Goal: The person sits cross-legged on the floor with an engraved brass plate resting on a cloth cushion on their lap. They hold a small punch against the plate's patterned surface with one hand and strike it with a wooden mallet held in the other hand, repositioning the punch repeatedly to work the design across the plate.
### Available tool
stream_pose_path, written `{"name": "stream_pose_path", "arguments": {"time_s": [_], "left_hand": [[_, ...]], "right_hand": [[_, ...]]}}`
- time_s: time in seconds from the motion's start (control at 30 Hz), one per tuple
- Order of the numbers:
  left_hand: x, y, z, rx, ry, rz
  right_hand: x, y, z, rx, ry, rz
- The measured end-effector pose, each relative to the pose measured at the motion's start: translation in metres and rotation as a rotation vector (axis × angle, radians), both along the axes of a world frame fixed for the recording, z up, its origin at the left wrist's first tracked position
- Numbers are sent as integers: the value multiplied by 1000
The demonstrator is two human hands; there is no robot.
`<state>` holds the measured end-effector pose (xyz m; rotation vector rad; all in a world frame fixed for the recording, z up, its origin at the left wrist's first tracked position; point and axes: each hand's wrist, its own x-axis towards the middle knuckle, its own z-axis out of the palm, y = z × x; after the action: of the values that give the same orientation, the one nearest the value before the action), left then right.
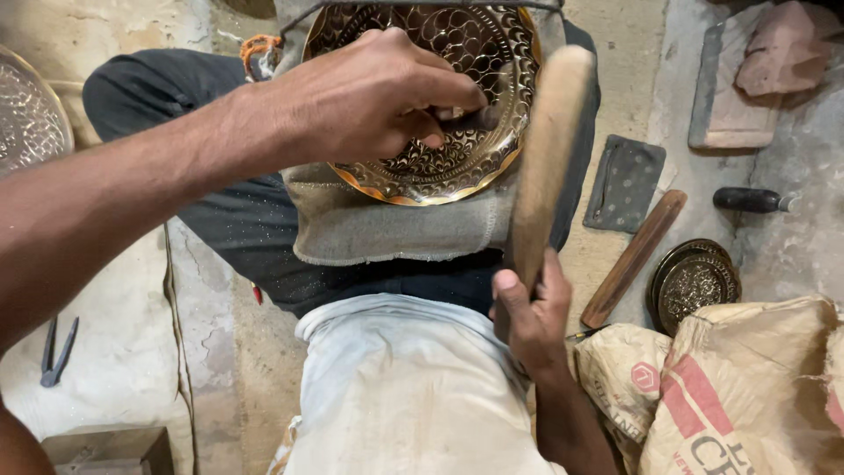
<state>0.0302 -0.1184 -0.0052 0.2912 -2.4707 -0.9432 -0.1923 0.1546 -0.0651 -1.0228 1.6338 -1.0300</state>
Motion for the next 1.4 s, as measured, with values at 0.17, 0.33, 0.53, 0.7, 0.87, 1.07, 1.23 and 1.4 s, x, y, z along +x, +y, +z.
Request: {"name": "stream_pose_path", "arguments": {"time_s": [0.17,0.33,0.53,0.7,0.87,1.07,1.23,1.4], "left_hand": [[1,5,-17,18,49,63],[3,6,-18,9,60,61],[1,6,-14,-4,42,68],[1,5,-10,-6,-9,63],[0,5,-6,20,-12,48],[0,5,-6,6,-1,34],[-1,4,-6,15,7,29],[-2,4,-8,3,-6,43]], "right_hand": [[8,-15,15,-370,-200,-111],[7,-32,41,-142,-7,-29],[12,-37,52,-49,19,-25],[14,-34,51,-33,230,130],[9,-28,43,280,347,48],[4,-16,27,69,42,-12],[5,-16,26,-78,-66,-10],[-5,-17,31,46,198,137]]}}
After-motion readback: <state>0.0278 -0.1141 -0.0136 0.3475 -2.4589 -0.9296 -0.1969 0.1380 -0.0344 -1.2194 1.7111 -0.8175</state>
